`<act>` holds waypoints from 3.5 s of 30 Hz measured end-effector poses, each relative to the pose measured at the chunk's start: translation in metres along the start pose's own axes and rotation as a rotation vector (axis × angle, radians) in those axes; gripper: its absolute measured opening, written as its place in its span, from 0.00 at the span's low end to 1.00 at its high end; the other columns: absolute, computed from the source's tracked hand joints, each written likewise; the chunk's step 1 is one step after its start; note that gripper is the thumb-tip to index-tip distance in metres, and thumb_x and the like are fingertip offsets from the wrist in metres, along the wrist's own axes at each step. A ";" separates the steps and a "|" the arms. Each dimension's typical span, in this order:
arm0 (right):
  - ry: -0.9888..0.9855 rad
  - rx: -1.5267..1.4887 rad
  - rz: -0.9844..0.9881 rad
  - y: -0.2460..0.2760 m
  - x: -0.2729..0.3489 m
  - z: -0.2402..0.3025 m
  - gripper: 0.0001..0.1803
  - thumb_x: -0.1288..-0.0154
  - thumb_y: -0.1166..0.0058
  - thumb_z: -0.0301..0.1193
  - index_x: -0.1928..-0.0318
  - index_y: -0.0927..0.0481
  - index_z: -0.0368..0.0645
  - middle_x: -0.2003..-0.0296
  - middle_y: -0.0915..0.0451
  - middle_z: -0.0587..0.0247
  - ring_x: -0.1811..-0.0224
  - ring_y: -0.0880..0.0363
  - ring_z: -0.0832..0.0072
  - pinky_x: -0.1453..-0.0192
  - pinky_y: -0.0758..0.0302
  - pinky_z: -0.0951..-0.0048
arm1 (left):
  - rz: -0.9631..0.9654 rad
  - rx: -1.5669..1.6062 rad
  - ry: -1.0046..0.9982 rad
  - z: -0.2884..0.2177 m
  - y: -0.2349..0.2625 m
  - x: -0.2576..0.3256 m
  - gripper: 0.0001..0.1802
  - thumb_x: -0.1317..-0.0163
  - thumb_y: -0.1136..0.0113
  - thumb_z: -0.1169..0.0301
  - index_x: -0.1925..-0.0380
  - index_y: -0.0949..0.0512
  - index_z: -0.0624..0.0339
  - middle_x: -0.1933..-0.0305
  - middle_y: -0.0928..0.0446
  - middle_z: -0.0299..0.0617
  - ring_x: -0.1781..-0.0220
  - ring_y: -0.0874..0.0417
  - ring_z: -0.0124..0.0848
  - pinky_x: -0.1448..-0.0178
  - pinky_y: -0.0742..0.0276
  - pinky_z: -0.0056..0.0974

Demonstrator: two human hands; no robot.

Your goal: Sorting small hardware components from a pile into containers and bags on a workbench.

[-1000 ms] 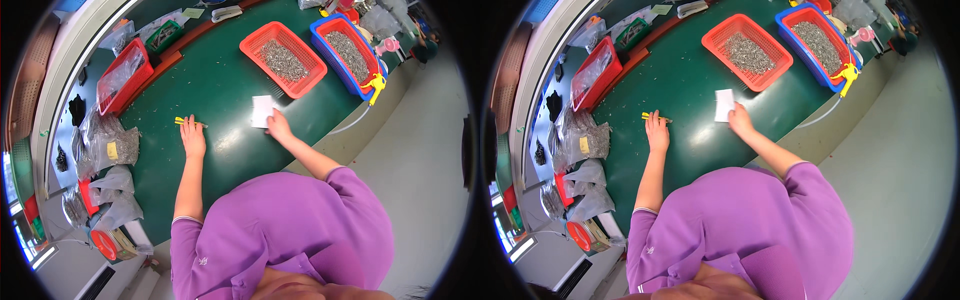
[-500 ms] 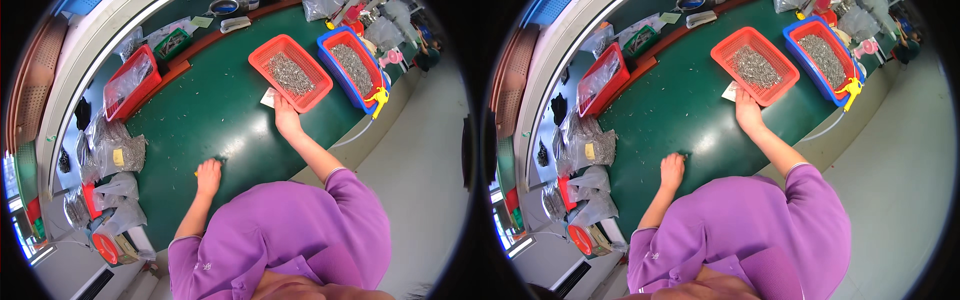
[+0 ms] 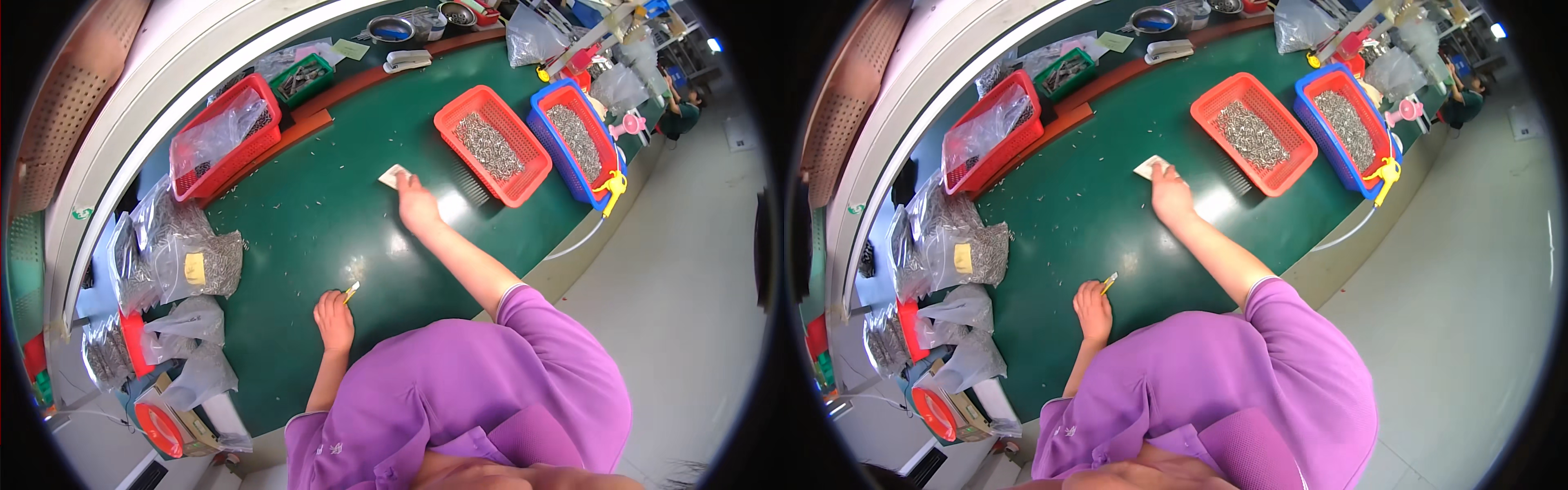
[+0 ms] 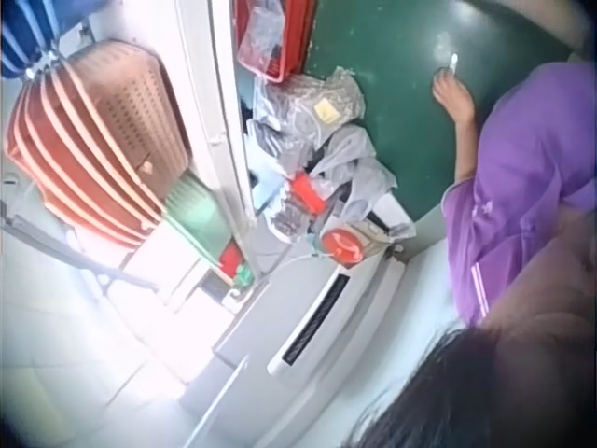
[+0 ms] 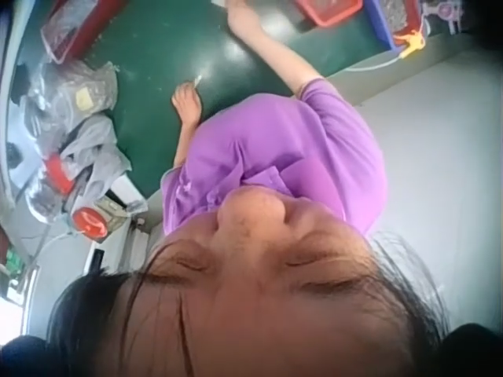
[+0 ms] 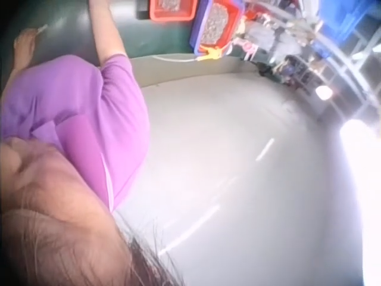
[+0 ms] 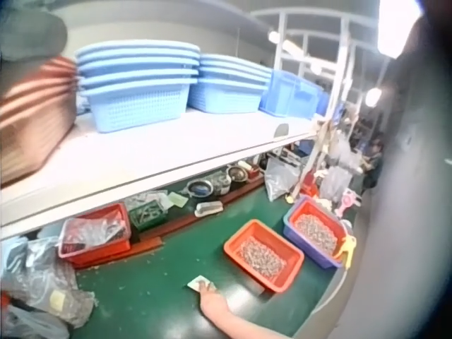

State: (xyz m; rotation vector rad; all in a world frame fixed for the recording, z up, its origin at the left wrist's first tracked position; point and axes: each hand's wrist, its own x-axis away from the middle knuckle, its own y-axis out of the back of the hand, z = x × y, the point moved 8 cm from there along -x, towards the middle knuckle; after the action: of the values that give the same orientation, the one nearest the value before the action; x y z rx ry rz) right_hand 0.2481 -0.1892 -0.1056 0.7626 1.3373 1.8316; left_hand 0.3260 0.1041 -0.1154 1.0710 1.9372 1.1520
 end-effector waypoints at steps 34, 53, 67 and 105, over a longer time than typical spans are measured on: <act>0.113 0.066 0.077 0.104 -0.291 -0.171 0.28 0.45 0.64 0.18 0.47 0.24 0.54 0.50 0.25 0.52 0.46 0.27 0.58 0.41 0.30 0.66 | -0.076 -0.053 0.029 0.019 -0.016 -0.027 0.20 0.51 0.48 0.77 0.54 0.29 0.58 0.49 0.28 0.43 0.43 0.28 0.43 0.41 0.38 0.48; 0.494 -0.077 0.040 0.042 -0.176 0.011 0.23 0.44 0.60 0.23 0.46 0.31 0.45 0.64 0.23 0.43 0.62 0.21 0.49 0.55 0.24 0.56 | -0.075 -0.036 0.081 0.015 -0.007 -0.029 0.16 0.48 0.47 0.76 0.56 0.26 0.57 0.50 0.27 0.40 0.43 0.28 0.39 0.40 0.36 0.45; 0.339 0.063 0.248 0.091 -0.172 -0.160 0.14 0.39 0.55 0.34 0.55 0.21 0.49 0.61 0.20 0.51 0.57 0.21 0.56 0.51 0.26 0.60 | -0.118 -0.023 0.056 0.018 -0.007 -0.027 0.18 0.48 0.47 0.77 0.55 0.26 0.58 0.49 0.28 0.39 0.42 0.29 0.38 0.40 0.36 0.45; 0.519 0.290 0.009 -0.007 -0.189 0.061 0.19 0.42 0.59 0.25 0.49 0.29 0.47 0.65 0.23 0.51 0.62 0.21 0.56 0.60 0.22 0.59 | -0.243 -0.138 0.657 0.093 0.012 -0.027 0.35 0.43 0.46 0.65 0.39 0.43 0.74 0.31 0.49 0.61 0.27 0.55 0.56 0.27 0.60 0.57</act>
State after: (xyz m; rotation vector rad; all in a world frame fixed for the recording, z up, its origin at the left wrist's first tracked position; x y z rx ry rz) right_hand 0.4036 -0.3132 -0.1031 0.4426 1.9637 1.9427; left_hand 0.4191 0.1202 -0.1398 0.3803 2.3414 1.5979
